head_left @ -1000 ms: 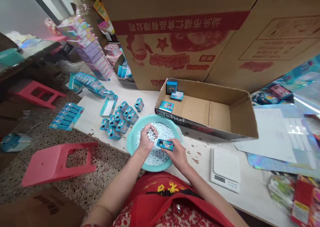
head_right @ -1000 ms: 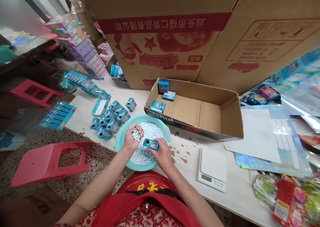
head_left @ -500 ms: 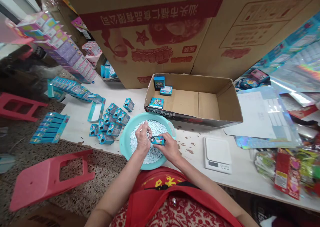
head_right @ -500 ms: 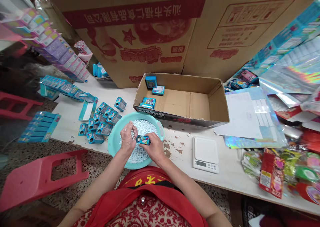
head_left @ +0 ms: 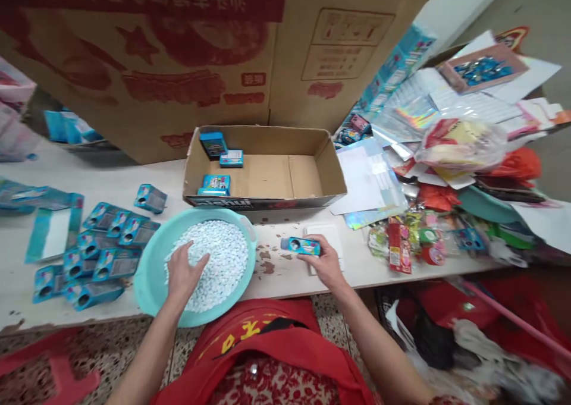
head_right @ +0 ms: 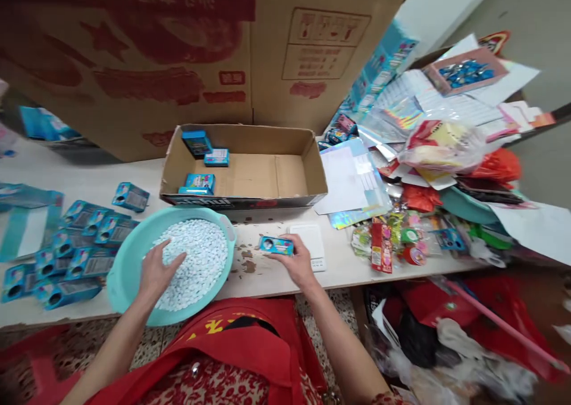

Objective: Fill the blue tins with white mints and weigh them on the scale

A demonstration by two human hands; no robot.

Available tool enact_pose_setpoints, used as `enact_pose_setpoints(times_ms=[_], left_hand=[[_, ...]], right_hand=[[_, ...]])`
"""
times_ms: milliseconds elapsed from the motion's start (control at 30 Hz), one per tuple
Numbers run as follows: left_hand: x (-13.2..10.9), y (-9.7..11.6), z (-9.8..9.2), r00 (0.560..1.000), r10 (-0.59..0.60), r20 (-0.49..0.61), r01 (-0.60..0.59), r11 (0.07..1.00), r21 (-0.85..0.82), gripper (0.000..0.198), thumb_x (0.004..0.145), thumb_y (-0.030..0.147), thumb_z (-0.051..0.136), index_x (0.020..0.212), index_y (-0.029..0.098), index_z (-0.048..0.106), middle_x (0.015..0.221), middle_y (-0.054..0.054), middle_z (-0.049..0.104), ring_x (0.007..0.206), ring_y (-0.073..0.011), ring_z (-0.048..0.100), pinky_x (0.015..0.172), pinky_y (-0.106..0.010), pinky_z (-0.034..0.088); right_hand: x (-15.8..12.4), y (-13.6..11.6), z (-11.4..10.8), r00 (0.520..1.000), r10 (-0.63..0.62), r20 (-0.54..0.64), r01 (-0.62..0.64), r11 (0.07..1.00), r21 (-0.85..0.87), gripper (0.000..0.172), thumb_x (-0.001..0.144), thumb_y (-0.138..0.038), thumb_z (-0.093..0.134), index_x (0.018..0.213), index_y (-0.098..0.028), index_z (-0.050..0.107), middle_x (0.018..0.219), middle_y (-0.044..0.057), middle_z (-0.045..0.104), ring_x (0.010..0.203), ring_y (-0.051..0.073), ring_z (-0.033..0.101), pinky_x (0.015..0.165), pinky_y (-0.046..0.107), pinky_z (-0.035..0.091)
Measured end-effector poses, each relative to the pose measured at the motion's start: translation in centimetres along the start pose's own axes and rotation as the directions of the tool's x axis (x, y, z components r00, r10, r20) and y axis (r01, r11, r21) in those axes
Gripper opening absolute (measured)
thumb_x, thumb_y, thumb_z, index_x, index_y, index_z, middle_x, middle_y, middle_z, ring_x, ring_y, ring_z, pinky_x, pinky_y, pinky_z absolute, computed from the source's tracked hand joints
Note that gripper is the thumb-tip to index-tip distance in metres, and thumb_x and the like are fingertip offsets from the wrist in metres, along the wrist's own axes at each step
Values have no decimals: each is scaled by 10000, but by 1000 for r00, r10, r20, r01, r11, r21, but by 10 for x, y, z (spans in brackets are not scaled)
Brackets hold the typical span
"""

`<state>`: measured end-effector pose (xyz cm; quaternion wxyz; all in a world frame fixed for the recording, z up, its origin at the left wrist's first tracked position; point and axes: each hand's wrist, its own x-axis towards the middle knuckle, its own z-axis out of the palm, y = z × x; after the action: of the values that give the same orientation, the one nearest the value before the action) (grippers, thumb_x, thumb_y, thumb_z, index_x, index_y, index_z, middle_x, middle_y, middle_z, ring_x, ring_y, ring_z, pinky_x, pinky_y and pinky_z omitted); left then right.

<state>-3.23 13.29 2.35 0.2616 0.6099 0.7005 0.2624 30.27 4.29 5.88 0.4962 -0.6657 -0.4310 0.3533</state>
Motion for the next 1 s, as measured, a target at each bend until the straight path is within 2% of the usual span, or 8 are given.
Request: enact_pose_setpoints(times_ms=[167,333,400,533,633,733,833,1000], left_hand=[[-19,35,20,972,209,-103,-216,975,-56,416,844,462,517,1129,165,579,1145,-138,586,1076,-282,556,793,-403,529],[-35,92,71,898,423,119,-382,886,-263,233,874,353,529,1032,208,620,1075,-71,628,1035,-217,576,811,-337,512],[-44,108,100,867,396,303,-284,892,-353,241,853,341,538,1040,216,624,1082,-60,627,1007,-207,583,829,-336,507],[-58,133,167,720,40,693,226,931,-288,367,777,232,573,1139,180,595,1111,-85,631,956,-198,601,873,-347,492],[-62,148,216,619,-117,776,409,892,-192,381,773,212,570,1148,151,594,1005,-107,660,874,-204,634,809,-352,511],[-61,158,249,592,-147,792,461,868,-183,308,764,239,592,1062,175,640,864,-80,671,786,-199,642,728,-324,519],[-58,159,260,605,-164,779,488,849,-201,243,726,234,619,955,177,674,790,-73,666,760,-211,636,697,-319,515],[-45,141,237,676,-198,710,503,828,-248,201,655,208,651,848,166,686,737,-66,655,741,-223,634,673,-317,516]], right_hand=[[20,50,-74,988,82,-135,-94,991,-90,479,509,-464,847,867,-214,649,907,36,625,879,238,600,815,386,480],[28,81,-91,985,140,-102,-148,986,-78,522,528,-521,821,912,-218,639,940,49,644,879,246,606,821,401,485],[26,90,-97,982,167,-83,-172,984,-57,662,505,-545,826,1051,-231,621,1098,76,637,1001,267,594,883,409,472],[21,111,-114,920,358,-157,-360,933,14,885,603,-757,638,1321,-263,482,1348,111,521,1217,286,496,956,423,438],[21,127,-120,848,494,-192,-501,865,10,838,746,-844,296,1193,-200,592,1145,145,635,1052,295,589,834,429,490],[24,137,-121,822,542,-174,-554,832,-29,763,739,-844,343,939,-189,679,917,106,688,907,275,614,780,384,493],[28,139,-115,821,547,-164,-561,826,-55,693,748,-824,386,815,-199,677,840,84,687,865,257,605,769,361,485],[31,135,-85,833,548,-81,-552,833,-35,683,769,-809,393,813,-191,680,847,92,691,865,244,612,754,355,491]])
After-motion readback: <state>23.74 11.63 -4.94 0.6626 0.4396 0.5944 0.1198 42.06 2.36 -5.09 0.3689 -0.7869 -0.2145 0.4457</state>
